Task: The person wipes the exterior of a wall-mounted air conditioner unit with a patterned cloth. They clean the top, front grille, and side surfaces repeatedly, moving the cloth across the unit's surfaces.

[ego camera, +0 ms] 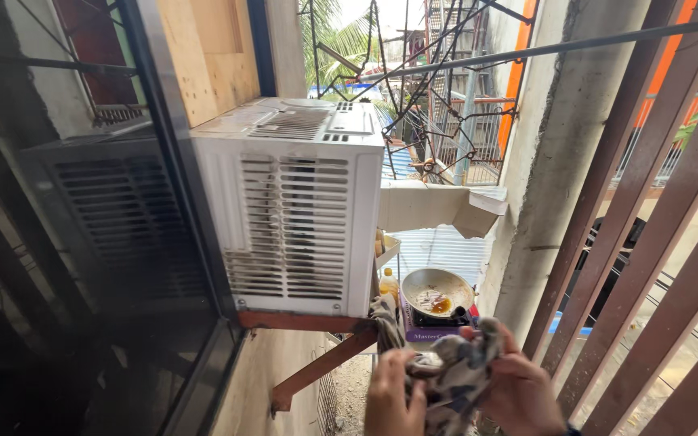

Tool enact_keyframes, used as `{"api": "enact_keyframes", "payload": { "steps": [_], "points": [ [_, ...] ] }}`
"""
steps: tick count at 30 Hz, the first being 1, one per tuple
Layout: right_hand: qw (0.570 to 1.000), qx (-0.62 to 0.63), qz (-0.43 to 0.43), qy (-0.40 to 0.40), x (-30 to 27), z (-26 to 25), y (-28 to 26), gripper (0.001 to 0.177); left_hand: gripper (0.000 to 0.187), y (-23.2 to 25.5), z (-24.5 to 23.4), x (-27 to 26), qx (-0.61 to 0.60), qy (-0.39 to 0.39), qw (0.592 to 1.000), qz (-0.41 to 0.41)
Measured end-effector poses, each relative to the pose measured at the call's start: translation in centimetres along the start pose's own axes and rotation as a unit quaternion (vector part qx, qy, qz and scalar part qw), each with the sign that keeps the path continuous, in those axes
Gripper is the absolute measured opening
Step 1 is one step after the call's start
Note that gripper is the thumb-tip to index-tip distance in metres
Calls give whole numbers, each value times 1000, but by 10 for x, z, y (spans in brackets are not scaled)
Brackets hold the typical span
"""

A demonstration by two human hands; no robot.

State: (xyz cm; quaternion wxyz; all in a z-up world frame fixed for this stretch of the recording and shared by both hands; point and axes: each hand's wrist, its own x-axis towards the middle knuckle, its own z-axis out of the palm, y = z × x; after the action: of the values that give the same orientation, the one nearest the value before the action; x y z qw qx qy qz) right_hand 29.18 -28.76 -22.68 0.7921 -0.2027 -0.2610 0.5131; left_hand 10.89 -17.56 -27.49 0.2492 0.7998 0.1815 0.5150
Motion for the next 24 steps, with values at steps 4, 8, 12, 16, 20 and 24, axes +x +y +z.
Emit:
{"api": "enact_keyframes", "payload": {
  "steps": [4, 8, 12, 16, 20, 24],
  "points": [
    [997, 14, -32, -64, -10, -2, -41, 63, 39, 0, 24, -7, 88, -22, 995, 35],
    [986, -94, -98, -96, -14, -12, -89, 63, 16, 23, 22, 30, 30, 27, 999, 25],
    [928, -313, -177, 97, -8, -48, -124, 47, 25, 61, 10, 81, 16, 60, 998, 33],
    [842, -468, -149, 223, -15, -89, -146, 24, 26, 74, 3, 108, 35, 21, 999, -4],
    [770, -536, -217, 269, -29, -109, -163, 18, 23, 60, 12, 109, 10, -69, 989, -129],
    [561, -726, -160, 365, -39, -116, -181, 17, 25, 43, 25, 99, 84, -66, 990, -86]
  ]
}}
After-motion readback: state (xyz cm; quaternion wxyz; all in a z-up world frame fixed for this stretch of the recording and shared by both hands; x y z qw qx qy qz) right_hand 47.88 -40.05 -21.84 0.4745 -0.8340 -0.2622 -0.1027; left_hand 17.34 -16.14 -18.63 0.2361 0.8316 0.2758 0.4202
